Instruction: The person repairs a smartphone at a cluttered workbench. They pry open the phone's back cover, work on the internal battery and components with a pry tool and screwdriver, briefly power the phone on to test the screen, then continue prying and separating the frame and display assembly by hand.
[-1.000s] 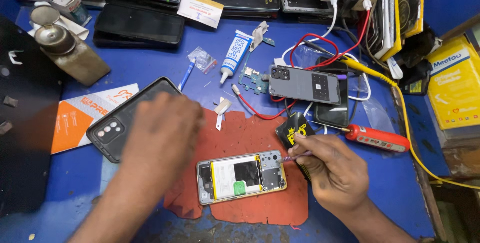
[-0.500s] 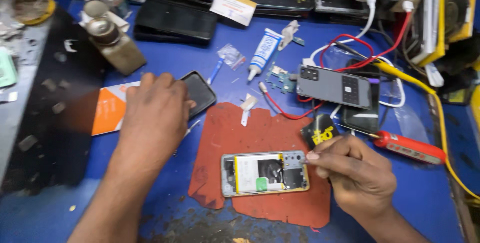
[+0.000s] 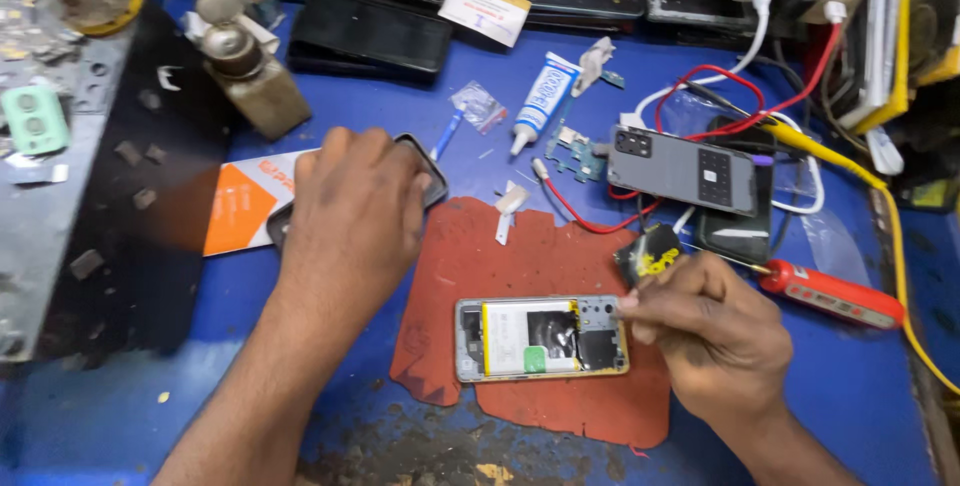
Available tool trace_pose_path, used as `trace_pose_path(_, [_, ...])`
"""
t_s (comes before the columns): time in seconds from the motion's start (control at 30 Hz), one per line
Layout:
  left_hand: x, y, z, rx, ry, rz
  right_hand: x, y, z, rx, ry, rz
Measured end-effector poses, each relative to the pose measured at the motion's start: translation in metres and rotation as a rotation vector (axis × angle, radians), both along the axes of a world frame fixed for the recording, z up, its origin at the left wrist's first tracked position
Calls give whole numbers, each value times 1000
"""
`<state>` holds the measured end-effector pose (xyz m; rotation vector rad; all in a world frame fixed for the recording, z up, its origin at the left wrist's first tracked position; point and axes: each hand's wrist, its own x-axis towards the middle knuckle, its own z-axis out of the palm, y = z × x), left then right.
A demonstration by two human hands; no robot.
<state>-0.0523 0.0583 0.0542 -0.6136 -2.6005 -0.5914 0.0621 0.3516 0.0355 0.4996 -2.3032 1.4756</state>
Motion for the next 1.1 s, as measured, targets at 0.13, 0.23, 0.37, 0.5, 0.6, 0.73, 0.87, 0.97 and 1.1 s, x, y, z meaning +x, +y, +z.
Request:
trace_pose_path(0.13, [9,17,5,75,-12,-157,-1,6,0,6,-27,24])
trace_pose_path(0.23, [12,23,6,99,-34,-210,-3,7,-1,-17,-86,54])
trace_pose_path(0.37, [14,29,4,98,-70,-265,-5,8,-2,2,-44,43])
trace_pose_path(0.5, [17,36,0,94,-115,-335,-3,16,-4,-89,-106,87])
trace_pose_path(0.6, [19,44,-3,80,-130,-392,-1,18,-7,66,-100,-11])
trace_pose_path(0.73, [26,54,-9,116,-146,-483,1,19,-9,-2,-84,46])
trace_pose_path(0.87, [32,62,-16,138,-201,-545,2,19,-9,47,-102,-18])
trace_pose_path(0.97, [35,66,-19,157,-204,-580,2,17,-9,21,-66,26])
trace_pose_path(1.1, [36,68,-20,142,-226,-598,1,16,-7,51,-18,30])
